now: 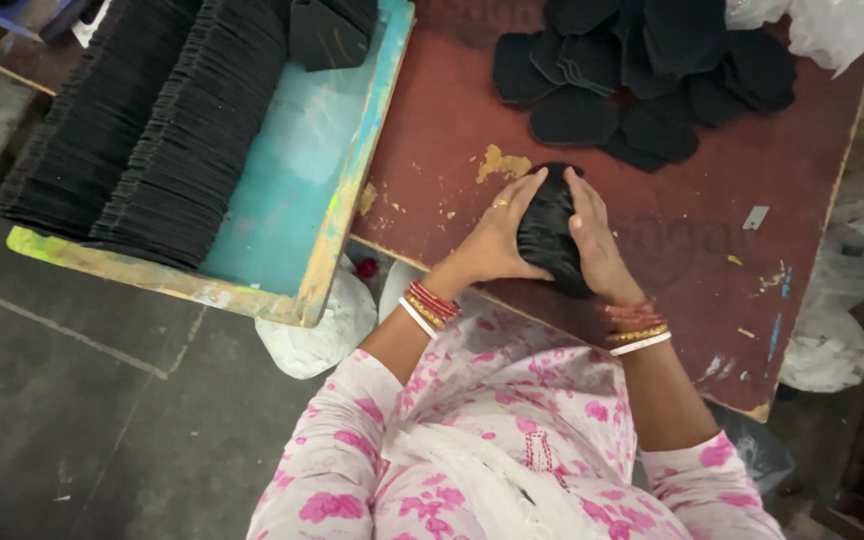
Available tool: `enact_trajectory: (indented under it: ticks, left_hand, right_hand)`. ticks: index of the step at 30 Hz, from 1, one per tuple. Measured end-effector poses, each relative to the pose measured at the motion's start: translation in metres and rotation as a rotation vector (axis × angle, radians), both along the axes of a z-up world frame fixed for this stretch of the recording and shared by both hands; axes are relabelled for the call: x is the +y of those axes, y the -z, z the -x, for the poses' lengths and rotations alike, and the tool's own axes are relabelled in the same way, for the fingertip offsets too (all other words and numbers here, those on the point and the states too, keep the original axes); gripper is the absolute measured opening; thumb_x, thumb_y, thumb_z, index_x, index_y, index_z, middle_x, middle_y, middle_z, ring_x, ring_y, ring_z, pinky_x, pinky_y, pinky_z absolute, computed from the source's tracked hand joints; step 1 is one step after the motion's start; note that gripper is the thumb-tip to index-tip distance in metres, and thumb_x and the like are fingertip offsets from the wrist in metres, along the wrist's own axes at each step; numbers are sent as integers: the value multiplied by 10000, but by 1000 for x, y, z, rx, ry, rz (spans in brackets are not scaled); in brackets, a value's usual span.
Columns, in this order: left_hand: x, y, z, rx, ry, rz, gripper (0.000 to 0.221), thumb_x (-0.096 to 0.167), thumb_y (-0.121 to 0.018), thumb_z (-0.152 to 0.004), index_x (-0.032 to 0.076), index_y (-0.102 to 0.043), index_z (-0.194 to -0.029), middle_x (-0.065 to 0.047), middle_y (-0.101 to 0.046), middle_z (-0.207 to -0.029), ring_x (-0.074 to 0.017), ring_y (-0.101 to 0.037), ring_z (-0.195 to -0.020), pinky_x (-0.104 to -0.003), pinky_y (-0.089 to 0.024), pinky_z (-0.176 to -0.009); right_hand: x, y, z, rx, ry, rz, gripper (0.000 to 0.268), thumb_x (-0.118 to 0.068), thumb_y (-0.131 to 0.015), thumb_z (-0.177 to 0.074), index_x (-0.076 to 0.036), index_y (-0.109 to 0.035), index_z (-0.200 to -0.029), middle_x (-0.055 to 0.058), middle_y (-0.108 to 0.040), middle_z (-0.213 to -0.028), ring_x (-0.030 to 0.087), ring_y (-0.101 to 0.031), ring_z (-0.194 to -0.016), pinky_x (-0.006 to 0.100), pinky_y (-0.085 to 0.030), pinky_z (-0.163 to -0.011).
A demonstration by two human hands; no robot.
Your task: Sorting and stacking small black fabric components on a production workbench.
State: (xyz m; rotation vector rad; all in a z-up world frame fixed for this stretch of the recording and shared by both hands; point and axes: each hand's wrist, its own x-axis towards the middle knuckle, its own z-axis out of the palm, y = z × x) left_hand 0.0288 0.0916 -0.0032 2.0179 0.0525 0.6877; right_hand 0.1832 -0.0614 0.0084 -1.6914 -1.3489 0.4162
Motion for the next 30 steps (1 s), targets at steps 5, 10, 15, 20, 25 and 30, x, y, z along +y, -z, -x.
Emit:
enact_trajectory:
  ticks: [5,10,15,20,25,30]
  left_hand:
    - [-3,-29,7,52,-73,13,1355,289,-1015,-574,90,-196,-1634,-256,-364,-1601,-466,-355,-1494,-490,-351,-1237]
    - [-20,-39,22,109,-99,59,1368,314,-1005,-579,96,-191,-1657,-256,-354,-1619,-455,-366,-1511,-480,-382,-1241]
    - [-11,-3,24,95,-88,5,1486,401,-1025,-505,34,-121,-1626,-270,-248,-1654,-442,-256,-1551,-493,-287,-1259]
    - [-20,-2,11,62,-94,-16,1465,384,-1032,-494,34,-154,-1614,-271,-271,-1638,-455,-252,-1534,-497,-281,-1241]
    - [-14,-15,11,67,-80,36,1353,346,-985,-576,67,-211,-1650,-240,-361,-1611,-429,-381,-1505,-476,-388,-1249]
    - [-28,-40,19,0,-144,-128,1336,324,-1006,-516,66,-261,-1594,-252,-358,-1581,-459,-383,-1468,-510,-363,-1223]
  right_hand:
    - [-14,-11,-16,-2,29,12,758,-543,-330,-1079,-18,-320,-1626,186,-413,-1589,358,-295,-1537,423,-195,-1274]
    - [-22,-15,1,161,-62,-96,810,-607,-338,-1076,-19,-326,-1632,166,-400,-1613,315,-354,-1521,404,-231,-1284]
    - [-8,-8,4,-10,-19,10,808,-576,-348,-1081,-1,-244,-1639,200,-226,-1720,333,-178,-1609,437,-137,-1289]
    - [-2,-12,19,-134,18,-39,773,-457,-426,-1067,-1,-215,-1655,236,-195,-1732,398,-145,-1621,459,-134,-1304]
    - [-13,-42,19,-159,8,97,797,-408,-493,-1004,-20,-230,-1649,215,-260,-1680,388,-238,-1566,457,-183,-1291]
    - [-18,-52,37,-265,-31,76,871,-466,-528,-982,-6,-206,-1649,230,-194,-1703,402,-176,-1592,502,-128,-1290]
